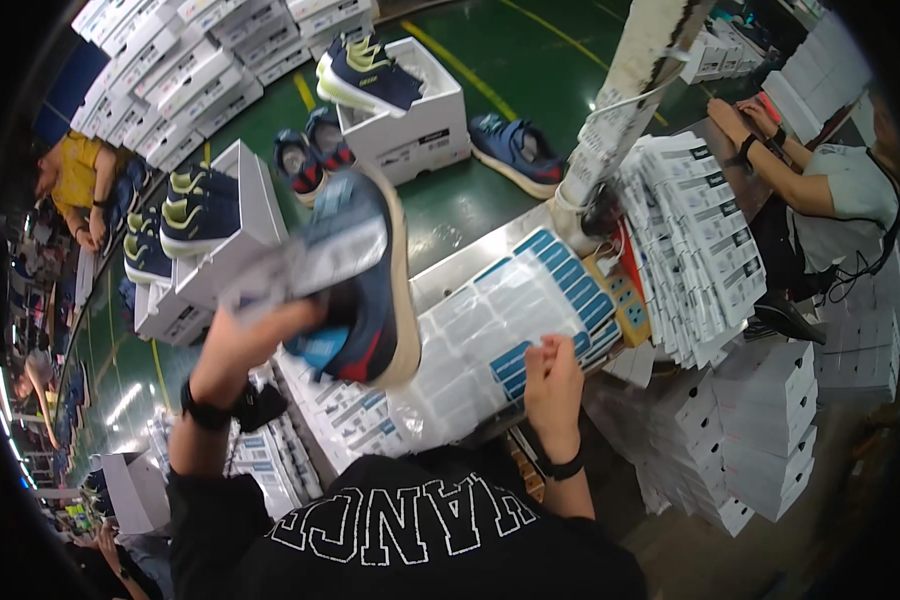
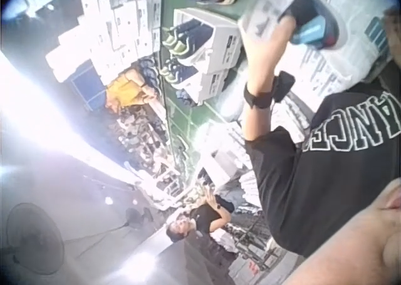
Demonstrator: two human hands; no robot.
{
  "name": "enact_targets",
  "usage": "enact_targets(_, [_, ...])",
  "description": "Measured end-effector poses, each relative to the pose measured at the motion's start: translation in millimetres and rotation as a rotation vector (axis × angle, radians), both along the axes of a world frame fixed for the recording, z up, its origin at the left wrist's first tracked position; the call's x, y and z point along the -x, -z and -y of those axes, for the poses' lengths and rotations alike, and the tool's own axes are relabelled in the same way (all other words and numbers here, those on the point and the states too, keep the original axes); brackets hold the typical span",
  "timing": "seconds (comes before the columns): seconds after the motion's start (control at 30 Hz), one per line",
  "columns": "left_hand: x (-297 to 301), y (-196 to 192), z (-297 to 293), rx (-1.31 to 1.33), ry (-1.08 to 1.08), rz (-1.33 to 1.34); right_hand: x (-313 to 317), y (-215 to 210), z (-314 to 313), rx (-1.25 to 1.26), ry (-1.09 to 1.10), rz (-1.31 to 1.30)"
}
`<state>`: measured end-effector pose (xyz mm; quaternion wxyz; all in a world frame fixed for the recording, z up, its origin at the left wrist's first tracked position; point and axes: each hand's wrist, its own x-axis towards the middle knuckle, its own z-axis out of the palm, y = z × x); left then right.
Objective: Inspecting children's shoes and applying promotional tags and stickers before packing into boxes on an assembly line.
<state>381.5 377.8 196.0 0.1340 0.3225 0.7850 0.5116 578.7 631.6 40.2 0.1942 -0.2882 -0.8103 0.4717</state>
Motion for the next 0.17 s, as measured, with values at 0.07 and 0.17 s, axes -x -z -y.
enact_targets(0.07, [64,-12,-75,-0.153,0.146,-0.481,-8,27,0,-0.094,0.02,-0.103])
enact_targets(0.17, [89,-48,-159,-0.089,0.002,0.177,-17,61,2,-0.244,0.104,-0.29])
